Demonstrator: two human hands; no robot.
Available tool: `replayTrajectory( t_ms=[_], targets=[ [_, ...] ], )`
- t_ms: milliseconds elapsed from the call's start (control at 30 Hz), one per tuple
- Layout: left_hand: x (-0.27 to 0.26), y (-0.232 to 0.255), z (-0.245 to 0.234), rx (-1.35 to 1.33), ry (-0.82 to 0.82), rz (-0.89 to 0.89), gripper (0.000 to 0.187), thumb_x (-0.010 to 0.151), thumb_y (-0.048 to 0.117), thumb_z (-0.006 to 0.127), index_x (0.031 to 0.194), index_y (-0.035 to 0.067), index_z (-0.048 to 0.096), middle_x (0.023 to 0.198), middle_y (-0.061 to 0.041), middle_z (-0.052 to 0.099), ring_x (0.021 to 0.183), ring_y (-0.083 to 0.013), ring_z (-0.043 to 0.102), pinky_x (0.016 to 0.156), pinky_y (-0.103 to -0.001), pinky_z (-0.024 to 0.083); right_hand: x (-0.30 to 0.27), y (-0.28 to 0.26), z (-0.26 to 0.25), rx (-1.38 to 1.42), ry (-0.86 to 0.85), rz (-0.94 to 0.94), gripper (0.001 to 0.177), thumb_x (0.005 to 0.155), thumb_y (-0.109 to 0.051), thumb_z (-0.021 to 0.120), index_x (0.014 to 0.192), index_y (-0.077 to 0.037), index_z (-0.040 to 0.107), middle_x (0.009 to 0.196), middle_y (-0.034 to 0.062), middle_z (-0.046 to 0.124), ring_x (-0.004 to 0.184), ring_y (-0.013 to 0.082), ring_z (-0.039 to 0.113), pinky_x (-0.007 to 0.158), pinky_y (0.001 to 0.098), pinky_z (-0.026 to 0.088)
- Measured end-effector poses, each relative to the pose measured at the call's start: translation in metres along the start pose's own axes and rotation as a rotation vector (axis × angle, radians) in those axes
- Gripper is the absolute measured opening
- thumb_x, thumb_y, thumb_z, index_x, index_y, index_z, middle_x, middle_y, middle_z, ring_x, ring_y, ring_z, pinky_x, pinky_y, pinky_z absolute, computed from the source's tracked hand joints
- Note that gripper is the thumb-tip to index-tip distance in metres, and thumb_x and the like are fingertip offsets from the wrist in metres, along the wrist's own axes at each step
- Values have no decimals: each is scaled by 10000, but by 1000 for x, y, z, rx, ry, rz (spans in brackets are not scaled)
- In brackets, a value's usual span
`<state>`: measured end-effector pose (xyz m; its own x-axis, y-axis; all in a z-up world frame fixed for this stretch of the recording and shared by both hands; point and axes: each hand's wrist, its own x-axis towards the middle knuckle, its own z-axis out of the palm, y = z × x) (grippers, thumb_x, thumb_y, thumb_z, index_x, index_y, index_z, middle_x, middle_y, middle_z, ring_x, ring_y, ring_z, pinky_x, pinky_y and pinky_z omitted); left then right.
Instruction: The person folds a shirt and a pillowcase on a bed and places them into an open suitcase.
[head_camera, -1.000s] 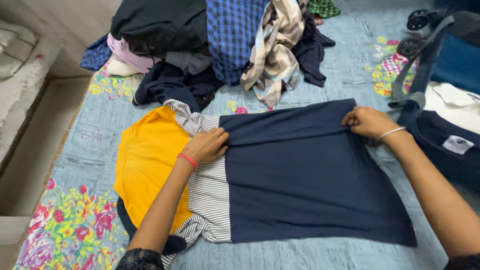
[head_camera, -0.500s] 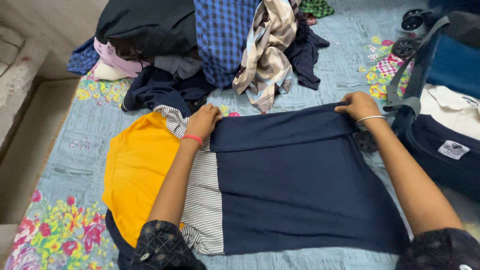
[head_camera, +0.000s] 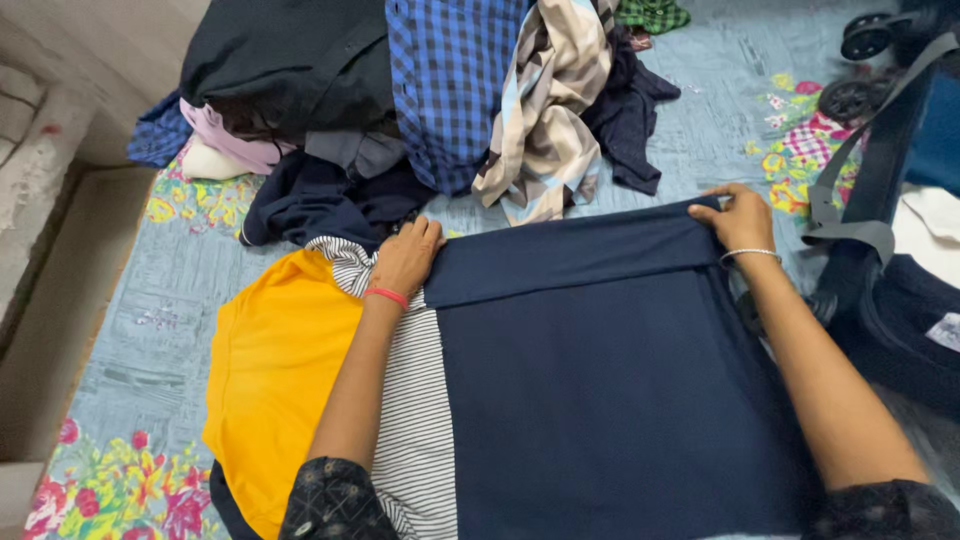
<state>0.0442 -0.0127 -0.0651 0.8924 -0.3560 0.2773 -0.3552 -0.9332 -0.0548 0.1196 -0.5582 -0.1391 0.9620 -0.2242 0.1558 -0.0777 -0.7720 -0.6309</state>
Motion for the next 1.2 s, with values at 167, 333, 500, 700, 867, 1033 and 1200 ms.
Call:
replayTrajectory(
  t_ms=[167, 333, 500, 700, 867, 1033, 1200],
  targets=[
    [-17, 46, -17, -93, 336, -20, 238, 928, 257, 642, 1097, 89, 648, 1136, -92, 617, 1134, -276, 567, 1010, -431, 418, -48, -54, -24, -171, 191, -283, 514, 926, -256, 802, 1340, 9, 654, 1226, 235, 667, 1153, 400, 611, 1007, 477, 476],
    [-35, 126, -7, -188, 227, -97, 606, 964, 484, 581, 1488, 188, 510, 1540, -86, 465, 1448, -330, 375, 1159, -587, 244, -102, -102, 14, -451, 116, -551, 836, 1012, -571, 540, 1528, 75, 420, 1582, 337, 376, 1491, 465, 318, 1179, 555, 276],
    [-47, 131, 5, -128, 39, -151, 700, 977, 606, 482, 1588, 288, 356, 1671, -29, 279, 1544, -317, 205, 1186, -683, 113, -109, -75, 38, -413, -13, -395, 889, 988, -646, 468, 1563, 16, 319, 1606, 315, 267, 1499, 444, 217, 1151, 598, 219],
    [-52, 152, 7, -154, 92, -173, 715, 985, 549, 534, 1587, 201, 368, 1669, -83, 284, 1548, -323, 201, 1196, -651, 119, -91, -40, -15, -213, -17, -329, 516, 1059, -434, 498, 1350, -41, 662, 1374, 265, 577, 1313, 443, 502, 1091, 572, 413],
    [-58, 231, -1, -267, 128, -41, 692, 964, 476, 601, 1548, 146, 430, 1651, -98, 335, 1559, -303, 234, 1245, -563, 162, -126, -49, -65, -795, 109, -237, 487, 818, -511, 794, 975, -50, 815, 1093, 191, 738, 1144, 403, 610, 938, 560, 452],
    [-49, 320, -5, -360, 153, 98, 666, 962, 487, 586, 1529, 162, 461, 1638, -79, 371, 1559, -273, 262, 1264, -522, 186, -142, -52, -63, -652, -4, -170, 380, 788, -443, 815, 912, -84, 824, 1012, 178, 755, 1102, 410, 636, 926, 567, 449],
    [-52, 375, 8, -330, 120, 155, 687, 976, 525, 549, 1541, 147, 452, 1639, -77, 383, 1560, -256, 284, 1277, -510, 194, -153, -53, -64, -352, 64, -254, 325, 884, -372, 795, 1022, -81, 758, 911, 196, 730, 929, 397, 686, 881, 506, 488]
  ],
)
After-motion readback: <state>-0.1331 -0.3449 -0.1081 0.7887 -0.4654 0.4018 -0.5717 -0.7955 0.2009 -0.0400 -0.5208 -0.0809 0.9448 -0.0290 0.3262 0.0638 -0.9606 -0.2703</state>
